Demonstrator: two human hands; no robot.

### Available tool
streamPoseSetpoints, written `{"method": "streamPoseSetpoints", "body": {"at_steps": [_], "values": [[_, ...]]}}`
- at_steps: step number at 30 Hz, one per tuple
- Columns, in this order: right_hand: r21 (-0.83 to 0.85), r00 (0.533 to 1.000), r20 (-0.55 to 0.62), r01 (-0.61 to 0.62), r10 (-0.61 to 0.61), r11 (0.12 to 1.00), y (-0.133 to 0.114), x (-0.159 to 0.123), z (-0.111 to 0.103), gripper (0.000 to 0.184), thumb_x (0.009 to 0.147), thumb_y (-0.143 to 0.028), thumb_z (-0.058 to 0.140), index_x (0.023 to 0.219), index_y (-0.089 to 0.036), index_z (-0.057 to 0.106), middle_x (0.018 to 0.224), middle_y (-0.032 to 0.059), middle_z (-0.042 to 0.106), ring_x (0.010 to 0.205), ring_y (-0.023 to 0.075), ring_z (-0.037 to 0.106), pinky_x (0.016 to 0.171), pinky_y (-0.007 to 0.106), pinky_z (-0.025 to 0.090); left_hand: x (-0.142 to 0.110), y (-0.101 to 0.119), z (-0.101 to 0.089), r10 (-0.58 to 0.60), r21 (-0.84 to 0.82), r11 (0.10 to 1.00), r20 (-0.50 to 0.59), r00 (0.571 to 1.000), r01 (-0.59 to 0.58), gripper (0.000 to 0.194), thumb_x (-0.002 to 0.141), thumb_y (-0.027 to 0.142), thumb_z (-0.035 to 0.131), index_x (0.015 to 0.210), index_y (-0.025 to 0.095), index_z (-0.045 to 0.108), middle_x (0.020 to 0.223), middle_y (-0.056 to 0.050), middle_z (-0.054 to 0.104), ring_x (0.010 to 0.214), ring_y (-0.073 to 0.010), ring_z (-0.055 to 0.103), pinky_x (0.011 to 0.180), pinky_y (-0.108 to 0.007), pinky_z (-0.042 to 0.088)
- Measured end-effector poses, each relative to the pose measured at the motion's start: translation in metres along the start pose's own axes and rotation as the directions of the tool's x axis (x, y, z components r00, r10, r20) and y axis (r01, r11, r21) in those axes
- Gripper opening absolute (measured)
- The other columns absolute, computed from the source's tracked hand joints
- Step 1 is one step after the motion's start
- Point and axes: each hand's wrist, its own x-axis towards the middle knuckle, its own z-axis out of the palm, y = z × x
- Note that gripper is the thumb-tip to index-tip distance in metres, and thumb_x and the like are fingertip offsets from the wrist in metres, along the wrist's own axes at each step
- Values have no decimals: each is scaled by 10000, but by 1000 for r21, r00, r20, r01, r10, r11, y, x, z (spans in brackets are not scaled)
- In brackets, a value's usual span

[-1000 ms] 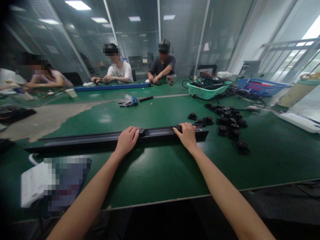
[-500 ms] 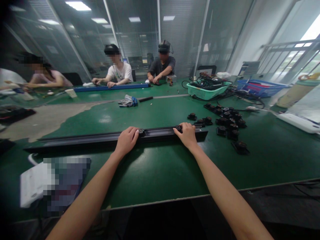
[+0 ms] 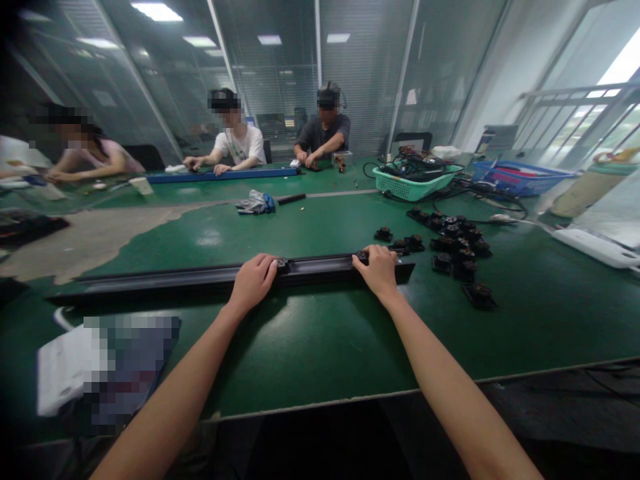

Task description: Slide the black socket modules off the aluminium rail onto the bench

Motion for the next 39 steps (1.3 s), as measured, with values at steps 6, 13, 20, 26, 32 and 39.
{"method": "streamPoseSetpoints", "body": {"at_steps": [6,13,20,26,32,39], "values": [[-10,1000,-14,-22,22,1000,-1,-1,-2,299,904,-469,488,890,-192,602,893,112,665,882,269,538,836,403,321,0,1,-1,-7,-8,1000,1,1000,7,386,1056,364,300,1077,203,650,1073,-88,675,994,-234,624,896,-367,469],[-15,999,-20,-45,44,999,0,0,-3,269,885,-447,498,878,-195,591,892,109,666,885,270,539,841,406,320,0,1,-2,-6,-2,1000,0,1000,6,382,1055,360,301,1079,205,650,1077,-87,675,989,-231,626,892,-360,469],[-37,997,-29,-73,72,997,4,0,-1,265,871,-448,510,874,-194,588,893,114,668,901,282,541,838,407,319,0,1,-2,-2,-8,1000,-2,1000,2,383,1053,360,301,1083,210,653,1080,-89,674,1012,-231,623,911,-365,471],[-38,995,-39,-94,92,995,6,1,-1,263,866,-442,504,888,-195,591,919,126,679,921,290,545,852,417,316,0,1,-2,-7,-17,1000,-3,1000,6,376,1051,363,307,1073,214,652,1074,-87,675,1004,-233,625,907,-366,474],[-43,991,-40,-128,126,991,11,2,-3,278,852,-448,508,912,-189,588,939,130,680,940,298,546,851,419,314,0,2,-1,-8,-12,1000,-5,1000,8,378,1053,362,306,1077,207,650,1080,-88,675,1002,-233,626,908,-364,473],[-73,987,-5,-160,160,984,13,4,-5,276,847,-440,523,926,-183,588,978,145,688,976,315,563,869,425,310,0,1,-2,-3,-3,1000,-8,1000,3,377,1053,361,306,1073,211,651,1079,-87,675,995,-230,627,899,-362,476]]}}
